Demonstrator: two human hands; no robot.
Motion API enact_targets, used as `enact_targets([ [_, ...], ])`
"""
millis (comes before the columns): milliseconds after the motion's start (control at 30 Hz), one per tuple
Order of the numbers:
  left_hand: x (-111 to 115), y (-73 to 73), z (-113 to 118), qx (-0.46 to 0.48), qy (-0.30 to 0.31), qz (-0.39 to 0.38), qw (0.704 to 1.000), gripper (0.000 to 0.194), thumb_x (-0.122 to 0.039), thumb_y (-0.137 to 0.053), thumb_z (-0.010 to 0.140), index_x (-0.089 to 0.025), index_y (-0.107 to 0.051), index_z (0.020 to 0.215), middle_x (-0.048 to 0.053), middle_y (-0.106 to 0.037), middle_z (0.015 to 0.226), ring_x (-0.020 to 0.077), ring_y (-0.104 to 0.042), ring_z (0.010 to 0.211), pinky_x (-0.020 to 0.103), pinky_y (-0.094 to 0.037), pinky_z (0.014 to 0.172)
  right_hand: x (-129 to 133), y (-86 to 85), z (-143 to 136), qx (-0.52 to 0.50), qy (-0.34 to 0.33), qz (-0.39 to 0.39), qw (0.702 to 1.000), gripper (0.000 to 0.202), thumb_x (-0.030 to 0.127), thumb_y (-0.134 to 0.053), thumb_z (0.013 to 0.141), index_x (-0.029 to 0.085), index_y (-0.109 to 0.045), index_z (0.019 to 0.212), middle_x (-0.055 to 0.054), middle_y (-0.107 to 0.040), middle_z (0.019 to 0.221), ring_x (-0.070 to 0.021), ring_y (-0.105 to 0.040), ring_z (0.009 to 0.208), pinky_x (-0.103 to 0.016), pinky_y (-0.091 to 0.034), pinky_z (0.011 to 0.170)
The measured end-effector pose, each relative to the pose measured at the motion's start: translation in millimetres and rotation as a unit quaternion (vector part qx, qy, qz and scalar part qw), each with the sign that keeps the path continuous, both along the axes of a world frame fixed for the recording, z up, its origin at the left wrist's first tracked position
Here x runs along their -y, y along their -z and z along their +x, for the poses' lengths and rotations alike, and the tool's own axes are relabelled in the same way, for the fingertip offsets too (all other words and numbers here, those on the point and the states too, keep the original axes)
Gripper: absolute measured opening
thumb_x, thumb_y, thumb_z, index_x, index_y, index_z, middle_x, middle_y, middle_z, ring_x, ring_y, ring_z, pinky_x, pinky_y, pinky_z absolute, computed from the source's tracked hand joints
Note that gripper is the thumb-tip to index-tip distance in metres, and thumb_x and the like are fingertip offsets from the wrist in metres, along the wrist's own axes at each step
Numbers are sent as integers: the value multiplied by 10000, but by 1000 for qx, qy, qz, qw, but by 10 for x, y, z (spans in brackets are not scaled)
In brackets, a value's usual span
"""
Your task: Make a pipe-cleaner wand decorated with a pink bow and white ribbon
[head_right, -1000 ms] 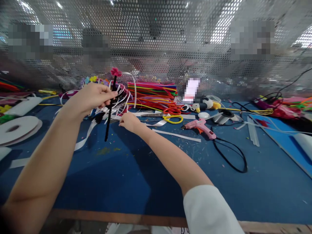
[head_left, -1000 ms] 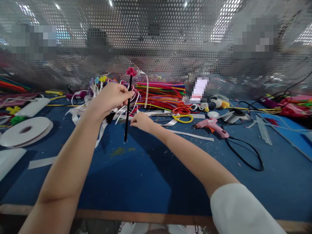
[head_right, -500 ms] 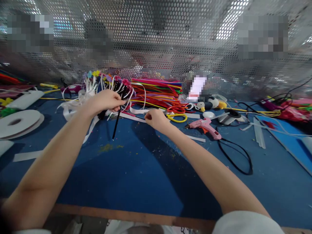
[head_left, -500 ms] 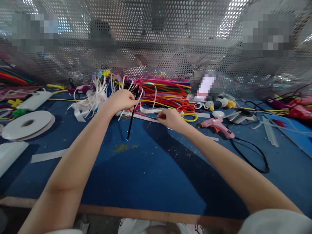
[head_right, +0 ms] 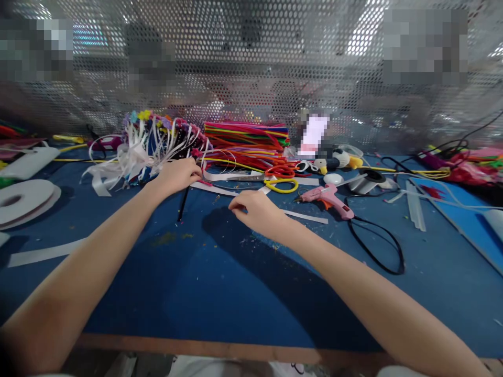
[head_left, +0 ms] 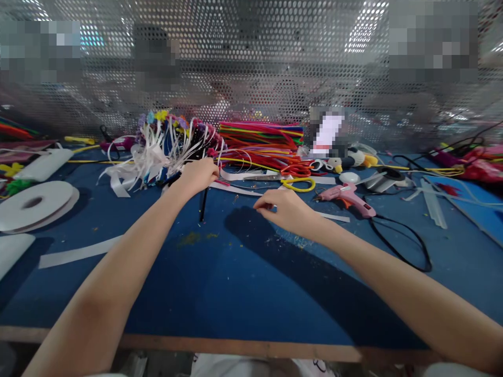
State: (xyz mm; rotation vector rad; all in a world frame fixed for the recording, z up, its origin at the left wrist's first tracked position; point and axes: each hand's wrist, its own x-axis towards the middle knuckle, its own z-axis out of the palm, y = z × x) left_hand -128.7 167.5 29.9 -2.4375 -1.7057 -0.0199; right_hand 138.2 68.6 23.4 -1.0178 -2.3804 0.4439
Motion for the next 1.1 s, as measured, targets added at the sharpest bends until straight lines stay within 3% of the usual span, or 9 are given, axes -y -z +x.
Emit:
enact_targets([
  [233, -57, 73, -40, 3, 17, -7, 1000, 283, -313, -487, 940, -253, -755, 1009, 92, -646, 1102, 254, -631, 934, 298, -393, 630, 193, 16, 268, -29, 39, -17, 999, 166, 151, -590, 845, 197, -743, 889, -40, -738, 870, -147, -659, 764, -268, -502, 710],
  [400, -49, 75, -52, -5, 40, -2, 999, 287, -325, -467, 962, -275, -741, 1029, 97, -635, 1093, 239, -613, 893, 306, -341, 613, 184, -4, 306, -19, 55, -29, 998, 188, 152, -580, 846, 210, -749, 905, -43, -744, 893, -155, -665, 787, -282, -507, 734],
  [533, 2, 62, -8, -29, 56, 3, 998, 319, -322, -409, 988, -270, -712, 1070, 105, -621, 1106, 240, -614, 886, 308, -351, 628, 29, 15, 156, -7, 54, -12, 998, 196, 112, -600, 829, 192, -764, 902, -53, -742, 898, -155, -654, 798, -280, -493, 767],
  [667, 59, -1, 48, -69, 39, 13, 997, 341, -295, -362, 990, -167, -634, 1151, 159, -600, 1185, 266, -621, 918, 314, -387, 635, -241, 77, -128, 34, 67, -7, 997, 213, 82, -607, 837, 170, -776, 933, -65, -752, 945, -164, -656, 844, -272, -475, 792],
  [767, 94, -92, 96, -37, 33, 14, 999, 321, -283, -355, 987, -130, -590, 1144, 174, -612, 1171, 256, -614, 928, 316, -401, 664, -461, 153, -340, 56, 64, -8, 996, 180, 110, -629, 860, 157, -785, 936, -75, -761, 943, -179, -664, 869, -278, -464, 820],
  [933, 115, -169, 194, 82, 133, -98, 983, 274, -341, -345, 984, -179, -562, 1022, 115, -655, 987, 209, -596, 811, 314, -388, 674, -703, 275, -540, 99, 51, -8, 994, 164, 137, -624, 890, 138, -784, 927, -97, -759, 912, -187, -662, 845, -275, -456, 800],
  [1100, 74, -74, 211, 85, 194, -169, 963, 251, -331, -378, 946, -186, -574, 1009, 122, -655, 987, 219, -589, 819, 320, -398, 704, -717, 330, -617, 154, 43, 11, 987, 185, 149, -578, 920, 114, -760, 919, -128, -731, 892, -211, -644, 853, -300, -443, 804],
])
